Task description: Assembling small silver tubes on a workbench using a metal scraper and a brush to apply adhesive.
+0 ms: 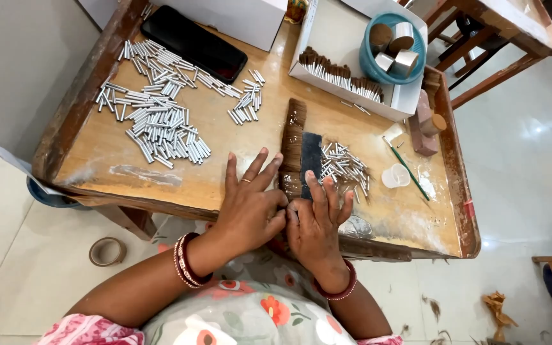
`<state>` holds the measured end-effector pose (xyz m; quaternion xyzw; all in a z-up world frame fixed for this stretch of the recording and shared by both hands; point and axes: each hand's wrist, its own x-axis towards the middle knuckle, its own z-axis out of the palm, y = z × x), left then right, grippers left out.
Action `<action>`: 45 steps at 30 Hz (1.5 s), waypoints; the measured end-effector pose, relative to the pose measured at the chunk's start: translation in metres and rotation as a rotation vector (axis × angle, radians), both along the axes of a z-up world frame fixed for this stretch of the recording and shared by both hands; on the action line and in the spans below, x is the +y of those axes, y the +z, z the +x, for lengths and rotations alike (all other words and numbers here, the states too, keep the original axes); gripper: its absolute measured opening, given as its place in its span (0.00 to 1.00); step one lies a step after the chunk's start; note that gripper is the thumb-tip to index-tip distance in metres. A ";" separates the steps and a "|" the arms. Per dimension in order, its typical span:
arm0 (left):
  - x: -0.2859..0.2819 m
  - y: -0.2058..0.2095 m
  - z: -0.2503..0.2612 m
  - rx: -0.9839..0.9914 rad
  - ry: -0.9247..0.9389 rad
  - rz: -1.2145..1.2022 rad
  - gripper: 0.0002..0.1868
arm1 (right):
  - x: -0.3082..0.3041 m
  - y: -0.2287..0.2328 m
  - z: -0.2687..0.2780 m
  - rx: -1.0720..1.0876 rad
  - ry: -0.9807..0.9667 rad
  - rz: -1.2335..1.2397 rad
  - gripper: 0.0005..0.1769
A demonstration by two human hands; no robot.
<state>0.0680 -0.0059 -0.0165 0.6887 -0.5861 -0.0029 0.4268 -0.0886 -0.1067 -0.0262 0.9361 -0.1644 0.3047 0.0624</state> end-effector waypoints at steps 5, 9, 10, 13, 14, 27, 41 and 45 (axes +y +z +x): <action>0.005 0.012 0.001 0.005 -0.008 -0.085 0.09 | -0.005 0.010 -0.013 -0.178 -0.025 -0.014 0.07; 0.016 0.043 -0.003 0.290 -0.145 -0.222 0.14 | -0.002 0.017 -0.028 -0.312 -0.025 -0.103 0.12; 0.015 0.044 -0.007 0.289 -0.149 -0.224 0.14 | -0.001 0.015 -0.029 -0.313 -0.028 -0.107 0.12; 0.013 0.042 -0.019 0.495 -0.313 -0.135 0.10 | 0.001 0.010 -0.034 -0.324 -0.040 -0.218 0.11; 0.012 0.040 -0.024 0.488 -0.342 -0.162 0.10 | 0.001 0.010 -0.035 -0.336 -0.037 -0.219 0.11; 0.013 0.031 -0.021 0.421 -0.198 -0.389 0.08 | -0.008 0.049 -0.056 -0.259 -0.055 0.056 0.04; 0.016 0.029 -0.042 0.479 -0.336 -0.354 0.10 | 0.006 0.004 -0.018 -0.651 0.450 0.697 0.09; 0.017 0.029 -0.028 0.404 -0.383 -0.303 0.10 | 0.011 -0.002 -0.003 -0.692 0.333 0.433 0.11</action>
